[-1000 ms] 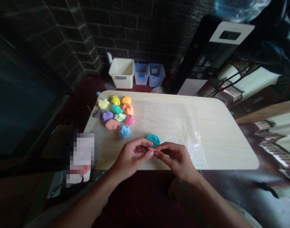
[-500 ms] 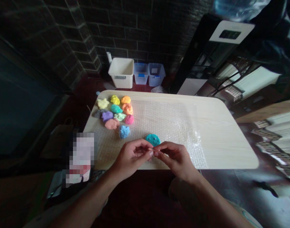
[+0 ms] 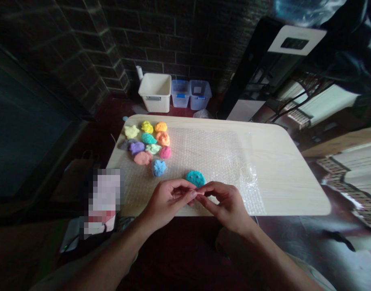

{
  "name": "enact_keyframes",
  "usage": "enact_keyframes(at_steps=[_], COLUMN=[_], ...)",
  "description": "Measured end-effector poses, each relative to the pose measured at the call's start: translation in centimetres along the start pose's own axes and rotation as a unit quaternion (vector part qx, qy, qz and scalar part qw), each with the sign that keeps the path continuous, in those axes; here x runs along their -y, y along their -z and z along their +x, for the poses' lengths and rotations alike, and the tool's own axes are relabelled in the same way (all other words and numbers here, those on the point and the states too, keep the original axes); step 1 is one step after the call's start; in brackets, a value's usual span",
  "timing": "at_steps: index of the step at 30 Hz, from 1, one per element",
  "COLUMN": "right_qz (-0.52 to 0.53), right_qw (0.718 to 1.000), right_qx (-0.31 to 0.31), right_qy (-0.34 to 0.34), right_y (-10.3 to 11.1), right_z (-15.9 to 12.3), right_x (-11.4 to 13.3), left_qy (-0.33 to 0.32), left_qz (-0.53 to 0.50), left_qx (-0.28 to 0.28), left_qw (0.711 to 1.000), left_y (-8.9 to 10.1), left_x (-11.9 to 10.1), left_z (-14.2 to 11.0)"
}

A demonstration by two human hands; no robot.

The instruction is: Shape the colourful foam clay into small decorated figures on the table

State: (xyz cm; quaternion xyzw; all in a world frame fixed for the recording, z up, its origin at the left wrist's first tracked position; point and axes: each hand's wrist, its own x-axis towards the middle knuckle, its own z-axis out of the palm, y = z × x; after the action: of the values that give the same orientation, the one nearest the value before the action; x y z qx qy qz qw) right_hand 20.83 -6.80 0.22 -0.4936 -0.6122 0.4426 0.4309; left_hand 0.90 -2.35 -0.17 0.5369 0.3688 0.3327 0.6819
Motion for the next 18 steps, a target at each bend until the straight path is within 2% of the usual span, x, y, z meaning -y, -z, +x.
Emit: enact_keyframes(at_steps=[5, 9, 18], right_qz=[0.096, 0.158, 0.119], right_qw=[0.994, 0.987, 0.992], right_qx=[-0.003, -0.006, -0.002], right_qy=[-0.049, -0.04, -0.049], right_y=[-0.22, -0.25, -0.21], right_z=[0.08, 0.06, 0.14], right_x=[0.24, 0.3, 0.22], left_qy=[-0.002, -0.011, -0.015], left_qz=[-0.008, 0.007, -0.011], left_qx=[-0.003, -0.012, 0.004], left_qw=[1.0, 1.0, 1.0], left_y=[0.01, 0.08, 0.0], left_x=[0.02, -0.24, -0.03], left_z=[-0.06, -0.09, -0.05])
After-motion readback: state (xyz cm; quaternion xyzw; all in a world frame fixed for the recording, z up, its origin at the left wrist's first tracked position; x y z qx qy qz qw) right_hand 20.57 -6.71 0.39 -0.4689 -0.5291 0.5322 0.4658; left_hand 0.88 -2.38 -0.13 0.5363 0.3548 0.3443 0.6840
